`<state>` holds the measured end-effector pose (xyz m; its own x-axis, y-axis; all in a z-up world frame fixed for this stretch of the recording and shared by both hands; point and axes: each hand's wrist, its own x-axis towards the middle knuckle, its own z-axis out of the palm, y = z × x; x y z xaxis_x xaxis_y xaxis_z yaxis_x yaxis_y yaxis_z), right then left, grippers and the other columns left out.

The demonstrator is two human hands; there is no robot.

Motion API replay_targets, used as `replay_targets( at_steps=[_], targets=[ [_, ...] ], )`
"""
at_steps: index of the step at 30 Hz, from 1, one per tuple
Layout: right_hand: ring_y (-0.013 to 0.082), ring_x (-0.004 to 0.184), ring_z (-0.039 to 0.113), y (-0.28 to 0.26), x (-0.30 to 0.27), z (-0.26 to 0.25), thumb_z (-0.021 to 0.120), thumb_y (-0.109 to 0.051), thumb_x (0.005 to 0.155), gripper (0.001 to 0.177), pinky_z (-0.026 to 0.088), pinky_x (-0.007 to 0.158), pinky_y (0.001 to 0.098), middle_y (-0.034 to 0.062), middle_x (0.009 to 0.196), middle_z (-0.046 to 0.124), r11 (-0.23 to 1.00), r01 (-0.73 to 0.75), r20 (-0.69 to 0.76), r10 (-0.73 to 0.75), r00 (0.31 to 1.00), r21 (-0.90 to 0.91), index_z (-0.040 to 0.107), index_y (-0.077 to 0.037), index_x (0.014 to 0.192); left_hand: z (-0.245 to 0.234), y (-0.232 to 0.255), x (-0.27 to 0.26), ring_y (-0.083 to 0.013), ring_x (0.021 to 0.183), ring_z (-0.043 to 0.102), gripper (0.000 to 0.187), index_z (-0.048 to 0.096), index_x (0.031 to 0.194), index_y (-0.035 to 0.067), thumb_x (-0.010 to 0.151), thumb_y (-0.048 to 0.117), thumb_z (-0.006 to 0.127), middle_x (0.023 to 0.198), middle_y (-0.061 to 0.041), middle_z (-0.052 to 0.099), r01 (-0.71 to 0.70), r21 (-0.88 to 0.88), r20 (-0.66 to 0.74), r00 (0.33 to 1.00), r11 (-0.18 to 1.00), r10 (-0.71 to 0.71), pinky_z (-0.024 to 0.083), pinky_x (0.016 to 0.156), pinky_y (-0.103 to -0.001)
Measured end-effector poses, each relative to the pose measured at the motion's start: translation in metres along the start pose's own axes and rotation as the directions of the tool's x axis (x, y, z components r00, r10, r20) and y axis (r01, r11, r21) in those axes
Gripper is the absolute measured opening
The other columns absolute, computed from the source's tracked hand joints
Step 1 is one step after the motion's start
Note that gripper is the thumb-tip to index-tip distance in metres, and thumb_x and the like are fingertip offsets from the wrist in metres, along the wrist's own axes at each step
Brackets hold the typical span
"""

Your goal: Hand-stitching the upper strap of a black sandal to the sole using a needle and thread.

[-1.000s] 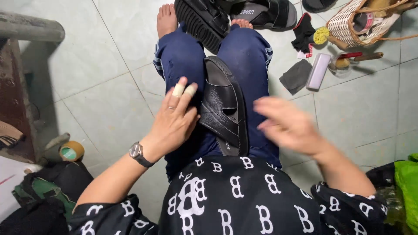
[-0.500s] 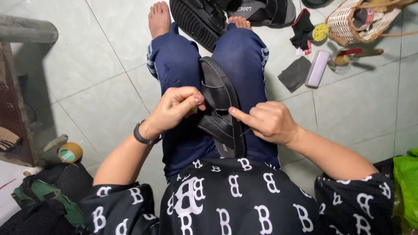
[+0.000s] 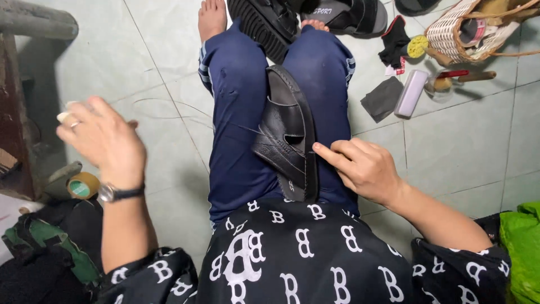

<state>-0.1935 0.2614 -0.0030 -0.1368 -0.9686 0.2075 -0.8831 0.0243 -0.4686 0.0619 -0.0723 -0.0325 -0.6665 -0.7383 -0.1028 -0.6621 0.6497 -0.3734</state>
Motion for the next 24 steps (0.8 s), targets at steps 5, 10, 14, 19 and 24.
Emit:
replay_targets(
  at_steps=[5, 10, 14, 19, 24],
  targets=[
    [0.0176, 0.064, 0.055, -0.002, 0.003, 0.003, 0.043, -0.013, 0.095, 0.037, 0.048, 0.059, 0.0269, 0.0003, 0.088, 0.059, 0.996, -0.054, 0.023, 0.056, 0.998, -0.067, 0.065, -0.020, 0.125, -0.113, 0.098, -0.028, -0.0324, 0.083, 0.061, 0.008, 0.066, 0.099, 0.007, 0.092, 0.010, 0.065, 0.089, -0.013, 0.061, -0.723, -0.455, -0.595, 0.681, 0.519, 0.427, 0.051, 0.077, -0.038],
    [0.0166, 0.065, 0.053, -0.011, 0.009, -0.007, 0.045, -0.012, 0.094, 0.037, 0.049, 0.060, 0.0280, -0.0001, 0.088, 0.058, 0.979, -0.048, 0.069, 0.063, 0.996, -0.197, 0.065, -0.021, 0.124, -0.077, 0.150, -0.031, -0.0305, 0.083, 0.056, 0.032, 0.063, 0.104, 0.005, 0.088, 0.032, 0.066, 0.097, -0.009, 0.056, -0.722, -0.677, -0.637, 0.671, 0.140, 0.380, 0.048, 0.073, -0.038],
    [0.0143, 0.062, 0.050, -0.017, 0.013, -0.010, 0.049, -0.012, 0.092, 0.036, 0.048, 0.058, 0.0263, 0.0001, 0.085, 0.057, 0.920, -0.005, 0.114, 0.054, 0.992, -0.393, 0.066, -0.022, 0.121, -0.060, 0.163, -0.027, -0.0324, 0.085, 0.055, 0.039, 0.061, 0.109, 0.002, 0.084, 0.031, 0.069, 0.101, -0.012, 0.056, -0.709, -0.701, -0.631, 0.665, 0.073, 0.399, 0.048, 0.072, -0.040],
    [0.0153, 0.065, 0.053, -0.014, 0.011, -0.001, 0.047, -0.011, 0.090, 0.034, 0.049, 0.058, 0.0262, 0.0016, 0.086, 0.057, 0.932, 0.033, 0.118, 0.011, 0.993, -0.362, 0.067, -0.015, 0.118, -0.057, 0.167, -0.020, -0.0333, 0.084, 0.054, 0.040, 0.057, 0.109, 0.000, 0.093, 0.036, 0.055, 0.097, -0.013, 0.053, -0.722, -0.691, -0.679, 0.639, -0.022, 0.362, 0.047, 0.073, -0.040],
    [0.0182, 0.068, 0.057, -0.012, 0.007, 0.018, 0.051, -0.012, 0.088, 0.031, 0.050, 0.060, 0.0287, 0.0023, 0.089, 0.059, 0.970, 0.004, 0.096, 0.020, 0.995, -0.243, 0.065, -0.009, 0.115, -0.049, 0.167, -0.017, -0.0349, 0.086, 0.054, 0.045, 0.056, 0.112, -0.001, 0.095, 0.040, 0.048, 0.096, -0.014, 0.052, -0.724, -0.684, -0.704, 0.624, -0.087, 0.340, 0.047, 0.073, -0.041]
  ],
)
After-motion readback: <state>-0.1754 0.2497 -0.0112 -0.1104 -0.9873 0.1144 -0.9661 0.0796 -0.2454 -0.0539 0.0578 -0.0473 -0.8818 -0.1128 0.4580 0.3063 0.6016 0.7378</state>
